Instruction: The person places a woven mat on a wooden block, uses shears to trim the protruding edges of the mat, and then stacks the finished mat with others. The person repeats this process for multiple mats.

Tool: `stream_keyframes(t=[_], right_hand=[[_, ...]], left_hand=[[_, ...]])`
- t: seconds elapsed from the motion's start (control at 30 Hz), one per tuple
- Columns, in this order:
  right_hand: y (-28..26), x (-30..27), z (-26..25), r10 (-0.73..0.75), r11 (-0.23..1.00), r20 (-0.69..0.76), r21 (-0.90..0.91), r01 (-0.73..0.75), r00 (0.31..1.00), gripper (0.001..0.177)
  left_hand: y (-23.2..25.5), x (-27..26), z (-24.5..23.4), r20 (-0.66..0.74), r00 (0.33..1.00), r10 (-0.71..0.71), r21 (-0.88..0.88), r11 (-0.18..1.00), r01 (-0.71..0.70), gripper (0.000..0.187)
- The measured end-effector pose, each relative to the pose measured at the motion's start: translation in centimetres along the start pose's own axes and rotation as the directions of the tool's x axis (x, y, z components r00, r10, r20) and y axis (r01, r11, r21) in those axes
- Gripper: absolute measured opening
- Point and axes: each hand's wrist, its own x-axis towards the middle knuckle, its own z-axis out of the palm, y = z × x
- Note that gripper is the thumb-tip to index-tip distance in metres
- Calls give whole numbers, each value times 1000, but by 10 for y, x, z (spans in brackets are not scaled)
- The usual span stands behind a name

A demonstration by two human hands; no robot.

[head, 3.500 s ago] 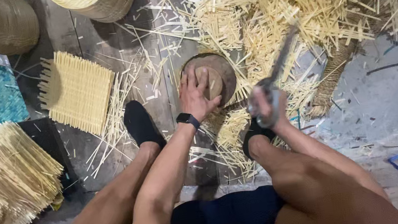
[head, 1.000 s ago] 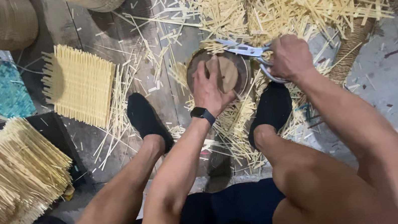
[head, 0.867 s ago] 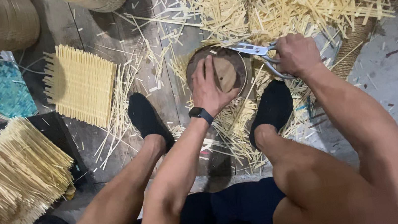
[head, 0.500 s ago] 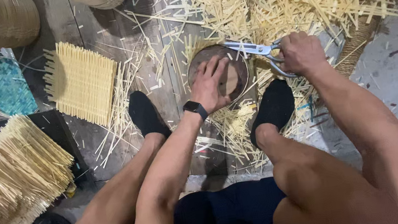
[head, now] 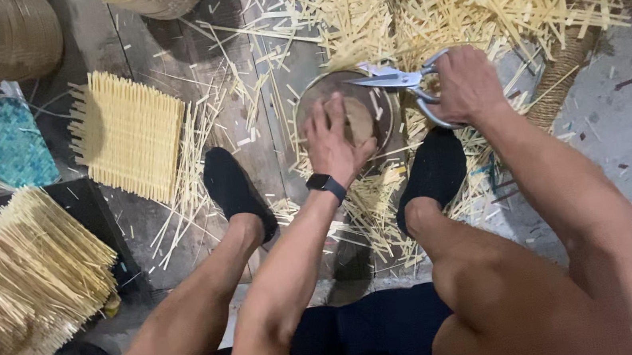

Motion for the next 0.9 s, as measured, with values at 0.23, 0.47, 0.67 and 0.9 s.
stream_keyframes(t=[0.23, 0.47, 0.67, 0.9], right_hand=[[6, -6, 1, 27, 999, 74, 40, -30, 997, 53], [5, 1, 4, -141, 990, -284, -67, 127, 948, 63], [26, 3, 12, 105, 993, 144, 38, -112, 984, 52], [48, -36, 42, 590, 803, -353, 167, -572, 726, 78]], left_hand=[[-4, 6, -25, 186, 973, 139, 145, 975, -167, 111], [8, 10, -31, 310, 932, 188, 54, 975, -215, 108], [-9, 18, -40, 370, 878, 302, 116, 923, -366, 99], [-70, 61, -2, -35, 991, -130, -113, 986, 126, 42]])
